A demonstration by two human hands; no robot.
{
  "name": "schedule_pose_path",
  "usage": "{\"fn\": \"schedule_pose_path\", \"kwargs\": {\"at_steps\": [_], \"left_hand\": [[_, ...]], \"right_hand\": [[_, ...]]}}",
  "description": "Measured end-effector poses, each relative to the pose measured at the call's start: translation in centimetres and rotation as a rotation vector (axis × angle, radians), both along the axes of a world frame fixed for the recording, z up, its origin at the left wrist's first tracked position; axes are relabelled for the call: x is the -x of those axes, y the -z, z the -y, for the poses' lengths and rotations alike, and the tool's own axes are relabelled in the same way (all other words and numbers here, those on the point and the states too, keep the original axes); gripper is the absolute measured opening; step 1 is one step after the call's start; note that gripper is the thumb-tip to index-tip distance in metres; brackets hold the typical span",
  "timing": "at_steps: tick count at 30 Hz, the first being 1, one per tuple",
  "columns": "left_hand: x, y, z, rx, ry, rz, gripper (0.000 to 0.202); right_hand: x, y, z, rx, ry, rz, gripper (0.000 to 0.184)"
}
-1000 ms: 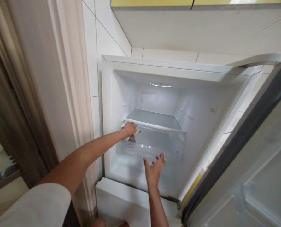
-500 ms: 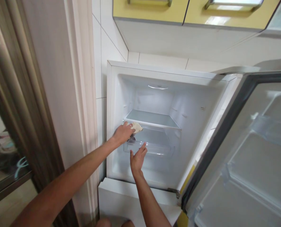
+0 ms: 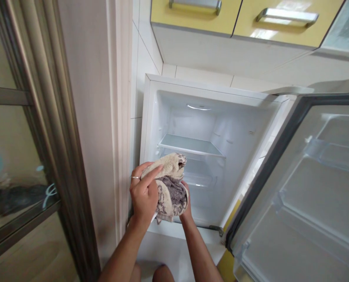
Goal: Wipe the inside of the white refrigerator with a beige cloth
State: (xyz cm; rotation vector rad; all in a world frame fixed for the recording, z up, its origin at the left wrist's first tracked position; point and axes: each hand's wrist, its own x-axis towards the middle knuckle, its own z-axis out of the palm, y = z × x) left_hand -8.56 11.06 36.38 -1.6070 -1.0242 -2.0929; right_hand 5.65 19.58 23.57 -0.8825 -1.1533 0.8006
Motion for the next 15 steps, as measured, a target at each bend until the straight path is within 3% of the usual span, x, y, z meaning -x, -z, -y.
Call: {"fn": "schedule_pose_path", "kwargs": {"at_steps": [4, 9, 13, 15], "left_hand": [[-0.2, 2.3, 0.6, 0.002, -0.043, 0.167, 0.044], [-0.5, 3.7, 0.1, -0.040, -0.112, 0.312, 0.039], [-1.9, 3.8, 0.8, -0.089, -0.120, 0.285, 0.037], [-2.9, 4.0, 1.5, -0.091, -0.095, 0.259, 0.038]], "right_hand": [[-1.1, -1.9, 5.9, 0.310, -0.087, -0.302, 0.062], [-1.8, -3.1, 12.2, 0.326, -0.021, -0.358, 0.069], [-1.8, -3.7, 14.6, 0.467, -0.460, -0.307, 0.078], [-1.6, -4.3, 14.7, 0.499, -0.612, -0.344, 0.078]]}}
